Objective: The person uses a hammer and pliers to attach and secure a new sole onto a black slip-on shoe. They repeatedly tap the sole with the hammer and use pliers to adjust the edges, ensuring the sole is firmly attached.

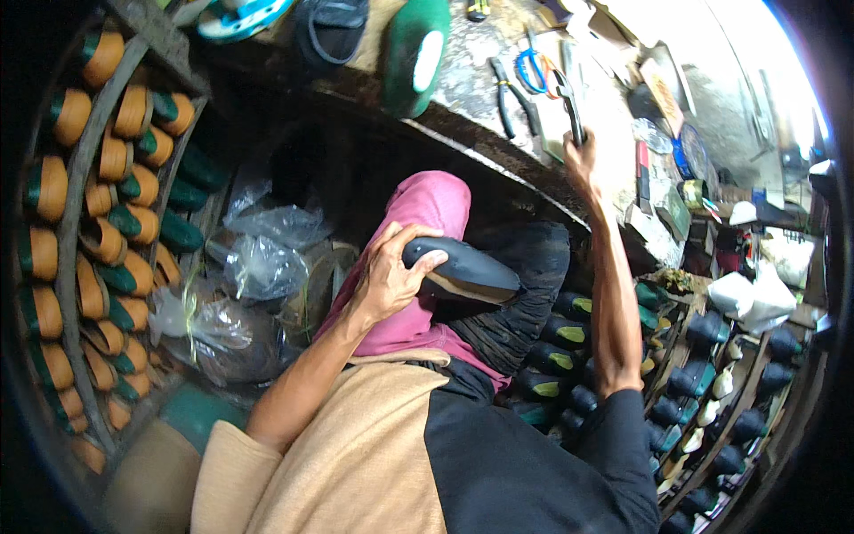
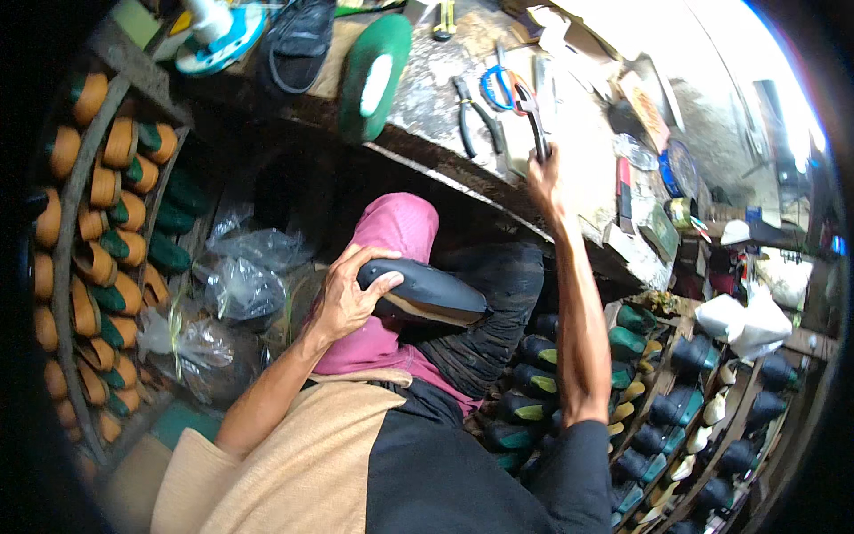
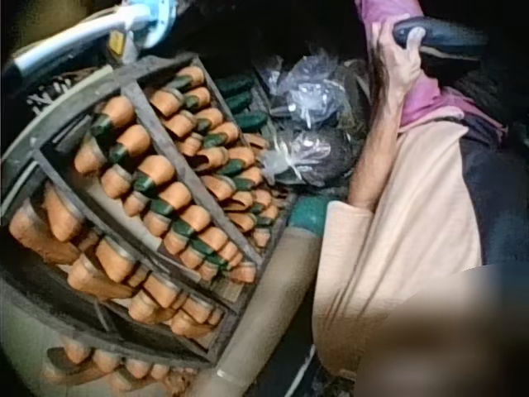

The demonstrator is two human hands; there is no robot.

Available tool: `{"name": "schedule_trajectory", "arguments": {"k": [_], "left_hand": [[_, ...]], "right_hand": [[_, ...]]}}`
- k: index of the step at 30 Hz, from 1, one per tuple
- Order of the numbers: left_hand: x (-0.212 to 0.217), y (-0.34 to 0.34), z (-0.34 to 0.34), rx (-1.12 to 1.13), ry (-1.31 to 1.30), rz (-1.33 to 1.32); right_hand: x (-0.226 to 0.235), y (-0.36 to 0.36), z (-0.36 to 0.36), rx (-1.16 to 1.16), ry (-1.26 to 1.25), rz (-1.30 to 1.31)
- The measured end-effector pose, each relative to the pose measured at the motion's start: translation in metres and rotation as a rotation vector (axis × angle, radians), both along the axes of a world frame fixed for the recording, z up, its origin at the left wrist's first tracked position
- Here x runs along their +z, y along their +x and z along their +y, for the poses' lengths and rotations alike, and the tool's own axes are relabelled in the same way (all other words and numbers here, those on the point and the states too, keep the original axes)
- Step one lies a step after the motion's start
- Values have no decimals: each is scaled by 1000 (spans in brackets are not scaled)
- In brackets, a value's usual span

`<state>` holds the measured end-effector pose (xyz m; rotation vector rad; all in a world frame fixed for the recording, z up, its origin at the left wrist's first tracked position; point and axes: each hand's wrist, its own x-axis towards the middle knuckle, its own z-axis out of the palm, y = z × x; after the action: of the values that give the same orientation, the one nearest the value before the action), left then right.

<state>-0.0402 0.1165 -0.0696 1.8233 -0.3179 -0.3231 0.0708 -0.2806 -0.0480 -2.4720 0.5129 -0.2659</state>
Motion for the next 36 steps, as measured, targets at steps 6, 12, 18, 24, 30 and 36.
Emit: {"name": "schedule_trajectory", "arguments": {"k": [6, 12, 18, 24, 30, 36], "left_hand": [[4, 3, 2, -39, 9, 6], [1, 1, 6, -78, -22, 6], [2, 3, 13, -112, -17, 35], [-2, 3, 14, -108, -28, 5], [-7, 6, 11, -123, 21, 34], [-4, 6, 15, -119, -51, 21]], "right_hand": [[39, -123, 151, 194, 859, 349], [28, -146, 196, 117, 973, 301], [26, -149, 196, 154, 820, 317], [17, -152, 201, 158, 777, 280], [25, -160, 212, 175, 677, 255], [53, -204, 222, 29, 1061, 179]]}}
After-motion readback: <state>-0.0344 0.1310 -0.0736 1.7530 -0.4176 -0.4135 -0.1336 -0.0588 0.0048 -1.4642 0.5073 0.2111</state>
